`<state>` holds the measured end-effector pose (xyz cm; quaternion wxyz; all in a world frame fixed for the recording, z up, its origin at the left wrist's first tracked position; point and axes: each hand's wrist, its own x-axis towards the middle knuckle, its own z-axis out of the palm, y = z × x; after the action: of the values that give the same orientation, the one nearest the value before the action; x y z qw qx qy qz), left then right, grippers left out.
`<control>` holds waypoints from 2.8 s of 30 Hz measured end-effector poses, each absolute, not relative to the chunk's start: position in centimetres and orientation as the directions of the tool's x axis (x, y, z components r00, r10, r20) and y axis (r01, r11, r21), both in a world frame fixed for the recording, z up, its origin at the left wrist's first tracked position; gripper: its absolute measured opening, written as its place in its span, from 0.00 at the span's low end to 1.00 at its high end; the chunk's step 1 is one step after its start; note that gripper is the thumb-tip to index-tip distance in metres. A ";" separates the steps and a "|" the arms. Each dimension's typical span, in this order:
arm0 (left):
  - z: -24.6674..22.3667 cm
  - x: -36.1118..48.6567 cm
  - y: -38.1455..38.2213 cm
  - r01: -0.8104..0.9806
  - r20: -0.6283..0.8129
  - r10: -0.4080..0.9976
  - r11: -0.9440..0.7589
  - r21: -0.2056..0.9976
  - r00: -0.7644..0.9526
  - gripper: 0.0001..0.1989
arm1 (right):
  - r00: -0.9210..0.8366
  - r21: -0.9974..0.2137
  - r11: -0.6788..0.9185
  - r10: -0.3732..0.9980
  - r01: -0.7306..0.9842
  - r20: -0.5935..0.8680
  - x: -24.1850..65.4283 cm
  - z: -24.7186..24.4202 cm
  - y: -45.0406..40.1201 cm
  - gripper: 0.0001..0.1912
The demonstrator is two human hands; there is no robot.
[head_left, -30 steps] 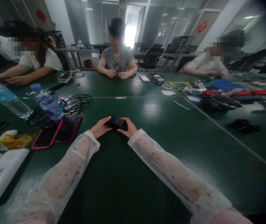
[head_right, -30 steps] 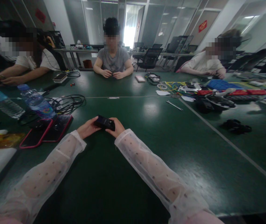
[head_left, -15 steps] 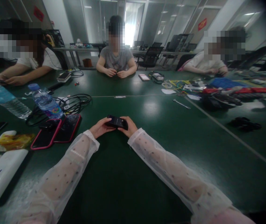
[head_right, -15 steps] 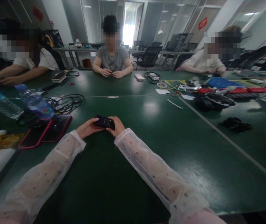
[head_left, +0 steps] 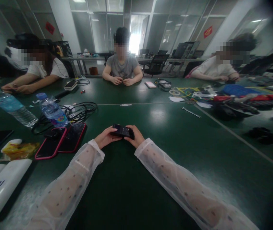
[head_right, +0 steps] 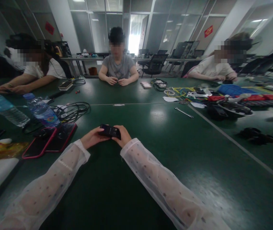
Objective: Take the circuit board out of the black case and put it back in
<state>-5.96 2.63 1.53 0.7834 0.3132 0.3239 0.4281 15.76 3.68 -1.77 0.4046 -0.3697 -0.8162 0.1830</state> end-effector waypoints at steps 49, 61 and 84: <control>1.5 -6.0 3.3 -0.471 -0.312 0.824 0.535 0.701 0.472 0.27 | -0.280 -0.800 0.504 0.859 0.325 0.428 15.7 -2.5 3.9 0.31; 1.6 -6.0 3.4 -0.499 -0.356 0.823 0.556 0.664 0.444 0.21 | 0.062 -0.778 0.506 0.823 0.372 0.565 21.2 1.9 7.3 0.33; 1.1 -6.3 3.6 -0.447 -0.319 0.829 0.526 0.724 0.459 0.21 | 0.093 -0.541 0.218 0.868 0.812 0.488 27.9 -4.2 11.9 0.31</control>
<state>-6.28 3.60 1.11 0.8057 0.2836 0.3371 0.3960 27.93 11.87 -4.20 0.3956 -0.6245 -0.6725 0.0350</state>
